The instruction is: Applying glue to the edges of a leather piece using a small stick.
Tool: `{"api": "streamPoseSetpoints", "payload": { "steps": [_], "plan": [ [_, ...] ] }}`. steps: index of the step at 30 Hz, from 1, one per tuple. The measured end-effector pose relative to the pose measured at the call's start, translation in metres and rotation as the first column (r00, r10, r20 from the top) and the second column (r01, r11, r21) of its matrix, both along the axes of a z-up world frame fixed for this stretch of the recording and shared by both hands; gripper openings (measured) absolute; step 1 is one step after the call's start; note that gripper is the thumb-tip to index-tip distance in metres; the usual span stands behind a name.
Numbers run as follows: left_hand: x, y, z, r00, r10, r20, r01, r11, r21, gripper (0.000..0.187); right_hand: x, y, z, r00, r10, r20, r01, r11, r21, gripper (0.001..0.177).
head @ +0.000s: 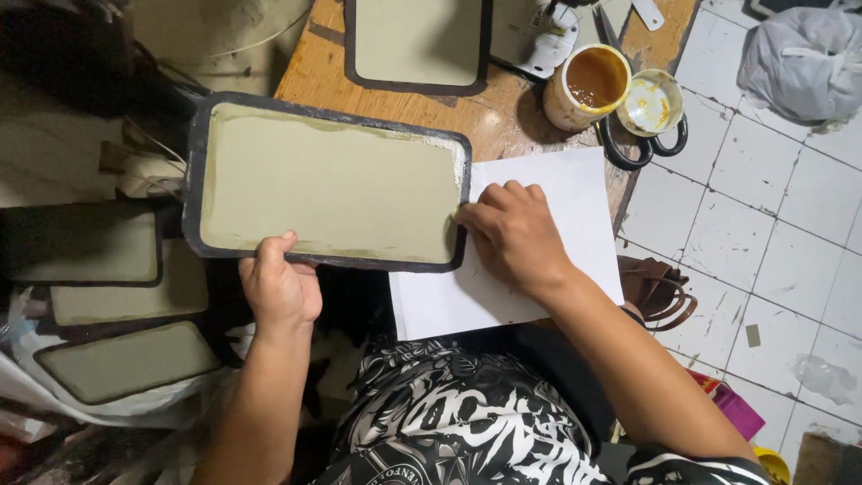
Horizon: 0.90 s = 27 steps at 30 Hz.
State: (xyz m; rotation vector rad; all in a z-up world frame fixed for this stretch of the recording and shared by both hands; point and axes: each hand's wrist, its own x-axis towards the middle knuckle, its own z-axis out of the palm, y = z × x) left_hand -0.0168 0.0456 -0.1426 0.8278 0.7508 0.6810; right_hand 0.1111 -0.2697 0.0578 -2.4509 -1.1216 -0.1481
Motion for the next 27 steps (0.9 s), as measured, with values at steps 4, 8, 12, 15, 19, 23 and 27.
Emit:
{"api": "streamPoseSetpoints", "payload": {
  "steps": [4,8,12,15,19,23,27],
  "plan": [
    [0.003,-0.013,0.044,1.000,-0.004,-0.002,0.004,1.000,-0.005,0.037,-0.022,-0.004,0.004,0.999,0.032,0.037,-0.030,0.998,-0.055,0.006],
    [0.007,-0.022,0.073,1.000,0.019,-0.007,-0.019,1.000,-0.018,0.036,-0.040,-0.011,-0.007,0.998,0.060,0.022,-0.060,0.998,-0.003,0.006],
    [0.009,-0.021,0.073,1.000,0.018,0.010,-0.018,1.000,-0.026,0.036,-0.052,-0.018,0.010,0.966,0.109,-0.233,-0.098,0.994,0.057,0.009],
    [0.011,-0.034,0.100,0.999,0.033,0.034,-0.031,0.998,-0.057,0.037,-0.045,-0.028,0.006,0.935,0.115,-0.335,-0.049,0.979,0.199,0.013],
    [0.007,-0.030,0.097,0.996,0.080,0.030,-0.077,0.991,-0.107,0.046,-0.045,-0.036,0.008,0.885,0.047,-0.464,0.109,0.946,0.305,0.022],
    [-0.002,-0.023,0.088,0.990,0.140,0.031,-0.135,0.983,-0.121,0.044,-0.049,-0.036,0.007,0.872,0.017,-0.489,0.173,0.924,0.340,0.020],
    [-0.005,-0.017,0.085,0.989,0.146,0.020,-0.144,0.988,-0.056,0.046,-0.050,-0.036,0.005,0.885,-0.013,-0.465,0.198,0.915,0.352,0.021]
  ]
}}
